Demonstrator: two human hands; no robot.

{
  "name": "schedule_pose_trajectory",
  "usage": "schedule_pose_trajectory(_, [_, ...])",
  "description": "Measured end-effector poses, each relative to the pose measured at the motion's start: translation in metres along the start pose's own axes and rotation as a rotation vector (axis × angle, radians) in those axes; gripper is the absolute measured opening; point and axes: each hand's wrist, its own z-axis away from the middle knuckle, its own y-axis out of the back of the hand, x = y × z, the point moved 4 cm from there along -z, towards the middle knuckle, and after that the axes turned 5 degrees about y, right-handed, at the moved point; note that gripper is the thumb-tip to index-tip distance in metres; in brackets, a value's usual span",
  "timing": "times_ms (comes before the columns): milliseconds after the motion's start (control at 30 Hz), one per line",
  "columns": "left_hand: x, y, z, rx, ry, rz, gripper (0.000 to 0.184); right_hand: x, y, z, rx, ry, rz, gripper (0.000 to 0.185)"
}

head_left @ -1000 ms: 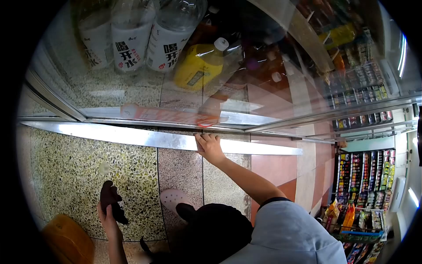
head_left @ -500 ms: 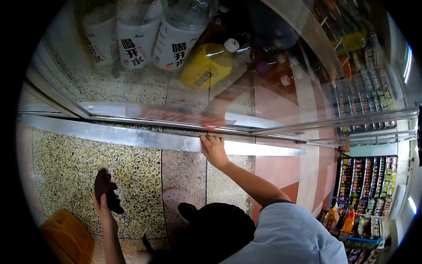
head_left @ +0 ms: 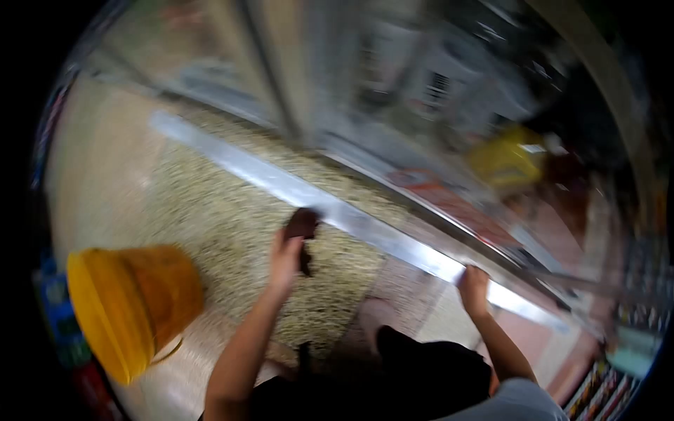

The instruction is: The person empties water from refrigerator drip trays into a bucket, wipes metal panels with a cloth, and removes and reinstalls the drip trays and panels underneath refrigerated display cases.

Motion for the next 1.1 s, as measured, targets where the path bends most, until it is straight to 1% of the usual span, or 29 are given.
schedule_pose_trajectory(33, [-0.017, -0.004, -0.013, 0.012, -0.039, 0.059, 0.035, 0.008, 0.000, 0.010, -0.221, -0.106, -0.060, 0.023])
schedule_pose_trajectory(100, [-0.007, -0.016, -0.015, -0.028, 0.004, 0.139, 0.033, -0.005, 0.003, 0.010, -0.107, -0.042, -0.057, 0.035])
schedule_pose_trajectory(133, [-0.007, -0.030, -0.018, -0.022, 0.006, 0.127, 0.032, 0.001, 0.003, 0.009, -0.103, -0.024, -0.070, 0.035])
schedule_pose_trajectory(167, [-0.010, -0.038, -0.023, -0.017, 0.011, 0.120, 0.032, 0.005, 0.000, 0.006, -0.113, -0.032, -0.062, 0.039])
schedule_pose_trajectory(200, [-0.008, -0.038, -0.025, -0.006, 0.028, 0.138, 0.033, 0.002, -0.004, 0.001, -0.123, -0.039, -0.062, 0.044])
schedule_pose_trajectory(233, [0.001, -0.037, -0.025, 0.019, 0.057, 0.178, 0.032, -0.004, -0.004, -0.005, -0.120, -0.015, -0.078, 0.044])
schedule_pose_trajectory(300, [0.012, -0.028, -0.031, 0.038, 0.030, 0.193, 0.031, -0.016, -0.003, -0.025, -0.061, 0.011, -0.056, 0.046])
schedule_pose_trajectory(333, [0.023, -0.026, -0.030, 0.112, -0.025, 0.161, 0.029, -0.020, -0.006, -0.033, -0.048, 0.021, -0.060, 0.048])
schedule_pose_trajectory(367, [0.027, -0.023, -0.035, 0.123, -0.042, 0.170, 0.029, -0.020, -0.009, -0.041, -0.036, 0.039, -0.063, 0.048])
schedule_pose_trajectory(433, [0.030, -0.030, -0.045, 0.052, -0.028, 0.161, 0.027, -0.011, -0.013, -0.050, -0.014, 0.030, -0.065, 0.050])
schedule_pose_trajectory(467, [0.029, -0.032, -0.049, 0.028, 0.015, 0.205, 0.027, -0.009, -0.015, -0.050, 0.030, 0.064, -0.052, 0.053])
schedule_pose_trajectory(500, [0.029, -0.038, -0.051, 0.016, 0.006, 0.216, 0.027, -0.009, -0.014, -0.053, -0.025, 0.023, -0.076, 0.055])
schedule_pose_trajectory(567, [0.023, -0.046, -0.055, -0.029, 0.035, 0.250, 0.028, -0.009, -0.005, -0.057, -0.042, 0.013, -0.092, 0.057])
schedule_pose_trajectory(600, [0.014, -0.052, -0.063, -0.055, 0.010, 0.240, 0.029, -0.010, 0.001, -0.059, -0.038, 0.003, -0.107, 0.058])
schedule_pose_trajectory(633, [0.021, -0.059, -0.055, -0.099, 0.038, 0.236, 0.028, -0.006, 0.001, -0.057, -0.013, 0.001, -0.141, 0.057])
schedule_pose_trajectory(700, [0.017, -0.071, -0.061, -0.106, -0.034, 0.166, 0.028, 0.003, 0.004, -0.057, -0.007, 0.002, -0.143, 0.052])
schedule_pose_trajectory(733, [0.021, -0.076, -0.060, -0.145, 0.010, 0.174, 0.028, 0.004, 0.007, -0.058, 0.022, -0.011, -0.167, 0.045])
schedule_pose_trajectory(767, [0.015, -0.082, -0.068, -0.164, -0.044, 0.180, 0.029, 0.008, 0.005, -0.058, 0.024, -0.002, -0.166, 0.045])
schedule_pose_trajectory(833, [0.025, -0.088, -0.068, -0.174, -0.005, 0.195, 0.030, 0.021, -0.005, -0.056, -0.125, -0.191, -0.233, 0.045])
schedule_pose_trajectory(867, [0.024, -0.089, -0.073, -0.167, -0.008, 0.202, 0.030, 0.021, -0.005, -0.056, -0.073, -0.135, -0.229, 0.040])
schedule_pose_trajectory(900, [0.025, -0.090, -0.077, -0.160, -0.037, 0.171, 0.030, 0.022, -0.007, -0.054, -0.075, -0.127, -0.228, 0.040])
schedule_pose_trajectory(967, [0.026, -0.088, -0.083, -0.148, -0.072, 0.144, 0.031, 0.026, -0.010, -0.052, -0.017, -0.072, -0.081, 0.040])
schedule_pose_trajectory(1000, [0.032, -0.088, -0.080, -0.191, -0.022, 0.177, 0.031, 0.025, -0.011, -0.051, 0.082, -0.005, -0.046, 0.036])
schedule_pose_trajectory(1033, [0.035, -0.090, -0.078, -0.236, 0.028, 0.213, 0.030, 0.030, -0.018, -0.050, 0.085, 0.005, -0.041, 0.036])
schedule_pose_trajectory(1067, [0.033, -0.089, -0.081, -0.193, 0.043, 0.216, 0.033, 0.037, -0.025, -0.050, 0.065, -0.014, -0.032, 0.034])
schedule_pose_trajectory(1100, [0.030, -0.090, -0.085, -0.193, 0.043, 0.226, 0.033, 0.039, -0.024, -0.052, 0.043, -0.036, -0.023, 0.031])
